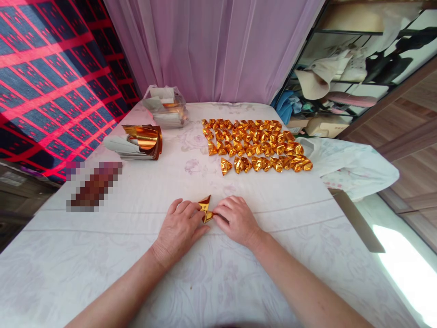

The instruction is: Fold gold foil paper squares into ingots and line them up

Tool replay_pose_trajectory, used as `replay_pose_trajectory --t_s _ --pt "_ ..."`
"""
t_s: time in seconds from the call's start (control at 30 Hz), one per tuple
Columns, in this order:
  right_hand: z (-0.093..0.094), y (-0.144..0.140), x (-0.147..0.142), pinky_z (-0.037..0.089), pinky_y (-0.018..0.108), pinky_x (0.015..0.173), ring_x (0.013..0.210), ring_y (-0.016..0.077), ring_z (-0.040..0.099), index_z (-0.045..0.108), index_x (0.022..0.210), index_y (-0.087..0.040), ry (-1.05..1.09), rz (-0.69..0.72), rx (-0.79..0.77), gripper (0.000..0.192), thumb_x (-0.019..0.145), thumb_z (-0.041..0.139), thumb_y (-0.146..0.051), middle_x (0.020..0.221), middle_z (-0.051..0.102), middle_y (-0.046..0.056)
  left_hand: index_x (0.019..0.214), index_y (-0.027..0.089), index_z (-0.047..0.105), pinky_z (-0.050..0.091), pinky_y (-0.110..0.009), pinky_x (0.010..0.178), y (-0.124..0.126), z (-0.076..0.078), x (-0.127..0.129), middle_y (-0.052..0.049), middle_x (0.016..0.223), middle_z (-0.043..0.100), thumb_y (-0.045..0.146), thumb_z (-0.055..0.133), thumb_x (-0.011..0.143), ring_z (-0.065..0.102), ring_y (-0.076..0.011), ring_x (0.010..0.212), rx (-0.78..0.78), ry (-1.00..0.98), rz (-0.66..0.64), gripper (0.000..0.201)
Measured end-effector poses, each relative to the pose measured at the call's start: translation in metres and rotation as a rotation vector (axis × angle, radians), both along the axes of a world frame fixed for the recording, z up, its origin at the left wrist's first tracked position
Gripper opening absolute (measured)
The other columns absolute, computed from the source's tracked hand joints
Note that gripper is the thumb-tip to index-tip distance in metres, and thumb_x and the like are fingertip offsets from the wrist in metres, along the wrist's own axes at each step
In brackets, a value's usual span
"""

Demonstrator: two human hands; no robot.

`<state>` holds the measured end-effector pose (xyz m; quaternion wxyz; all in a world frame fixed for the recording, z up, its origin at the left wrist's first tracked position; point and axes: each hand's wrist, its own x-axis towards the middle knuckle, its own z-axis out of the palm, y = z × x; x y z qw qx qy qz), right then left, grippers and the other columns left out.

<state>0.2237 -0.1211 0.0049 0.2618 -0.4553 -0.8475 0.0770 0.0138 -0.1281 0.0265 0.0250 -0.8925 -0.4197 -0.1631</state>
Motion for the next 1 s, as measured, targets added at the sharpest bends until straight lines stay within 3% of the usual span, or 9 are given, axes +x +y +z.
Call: replay_pose_trajectory --t_s 0.17,0.37,0.53,0.73,1.0 --pt "-0.001 -0.003 -0.001 0.04 0.036 0.079 0.086 0.0199 0.058 0.069 0.088 -0.021 0.022 0.018 -0.017 0.003 0.087 0.066 -0.019 0.088 0.069 0.003 0.098 0.021 0.069 0.04 -0.047 0.097 0.011 -0.002 -0.004 -0.003 0.093 0.072 0.034 0.064 0.091 0.063 -0.0219 0.088 0.02 0.034 -0.019 0.015" --pt "-0.002 0.001 0.008 0.043 0.039 0.084 0.096 0.0233 0.058 0.066 0.102 -0.02 0.063 0.001 -0.023 0.03 0.076 0.06 -0.005 0.101 0.069 0.005 0.104 0.021 0.066 0.038 -0.046 0.101 0.027 0.002 -0.013 -0.002 0.094 0.074 0.027 0.057 0.095 0.065 -0.0198 0.087 0.079 0.111 -0.109 0.014" --pt "-0.002 0.006 0.018 0.044 0.04 0.089 0.102 0.0243 0.057 0.067 0.102 -0.021 0.077 -0.046 -0.005 0.037 0.072 0.057 -0.002 0.109 0.068 0.005 0.103 0.019 0.061 0.037 -0.046 0.104 0.036 0.004 -0.02 -0.001 0.088 0.073 0.017 0.053 0.096 0.065 -0.0181 0.085 0.173 0.17 -0.186 0.011" --pt "-0.004 0.009 0.019 0.045 0.04 0.087 0.101 0.0231 0.058 0.069 0.103 -0.022 0.025 -0.026 0.04 0.03 0.08 0.06 -0.005 0.11 0.068 0.005 0.106 0.021 0.058 0.037 -0.046 0.105 0.038 0.008 -0.026 -0.001 0.105 0.073 0.009 0.049 0.095 0.065 -0.0164 0.089 0.19 0.219 -0.27 0.019" --pt "-0.001 0.004 0.012 0.046 0.038 0.087 0.1 0.0214 0.058 0.069 0.094 -0.022 0.022 0.09 0.14 0.015 0.092 0.057 -0.014 0.109 0.068 0.005 0.096 0.02 0.065 0.038 -0.047 0.104 0.042 0.001 -0.027 -0.003 0.114 0.072 0.01 0.053 0.094 0.064 -0.0209 0.102 0.22 0.158 -0.252 0.016"
